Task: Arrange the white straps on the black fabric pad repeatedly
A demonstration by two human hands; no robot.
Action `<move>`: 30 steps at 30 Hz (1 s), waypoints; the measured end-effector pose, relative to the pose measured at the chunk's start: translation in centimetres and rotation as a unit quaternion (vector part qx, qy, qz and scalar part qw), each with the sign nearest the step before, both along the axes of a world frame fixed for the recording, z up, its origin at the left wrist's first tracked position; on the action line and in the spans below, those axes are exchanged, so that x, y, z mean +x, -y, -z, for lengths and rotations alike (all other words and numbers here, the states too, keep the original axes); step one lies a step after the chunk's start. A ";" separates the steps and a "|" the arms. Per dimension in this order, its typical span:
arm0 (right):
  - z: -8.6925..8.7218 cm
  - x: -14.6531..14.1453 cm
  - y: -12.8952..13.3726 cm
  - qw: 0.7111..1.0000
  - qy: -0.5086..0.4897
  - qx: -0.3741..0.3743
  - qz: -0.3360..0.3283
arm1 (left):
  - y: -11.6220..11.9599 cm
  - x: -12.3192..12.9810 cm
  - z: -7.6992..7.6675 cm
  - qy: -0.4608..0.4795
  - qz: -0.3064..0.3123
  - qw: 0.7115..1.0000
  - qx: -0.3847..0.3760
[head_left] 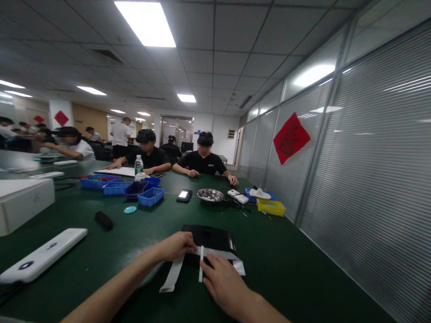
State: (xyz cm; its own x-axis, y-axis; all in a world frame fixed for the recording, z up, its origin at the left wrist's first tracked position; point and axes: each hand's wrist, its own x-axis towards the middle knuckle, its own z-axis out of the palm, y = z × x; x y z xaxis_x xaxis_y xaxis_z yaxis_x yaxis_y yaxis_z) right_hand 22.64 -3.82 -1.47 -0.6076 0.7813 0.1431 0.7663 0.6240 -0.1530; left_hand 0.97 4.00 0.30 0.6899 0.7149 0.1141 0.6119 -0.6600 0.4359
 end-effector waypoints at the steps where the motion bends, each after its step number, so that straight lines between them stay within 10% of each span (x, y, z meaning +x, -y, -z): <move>1: 0.0 0.1 0.1 1.000 0.002 -0.005 0.000 | -0.1 0.0 0.1 0.003 -0.001 1.000 0.000; 30: -2.5 -1.1 -3.3 0.996 -0.038 -0.052 0.055 | -1.2 -0.6 1.1 0.054 -0.015 0.998 -0.042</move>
State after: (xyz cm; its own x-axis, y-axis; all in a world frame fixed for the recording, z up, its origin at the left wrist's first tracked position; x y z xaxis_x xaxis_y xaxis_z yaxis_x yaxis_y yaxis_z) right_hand 21.49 -0.57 1.05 -0.5075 0.8558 0.1003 0.8130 0.5141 -0.2734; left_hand 0.33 5.21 -0.82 0.6545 0.7455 0.1259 0.5775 -0.6004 0.5531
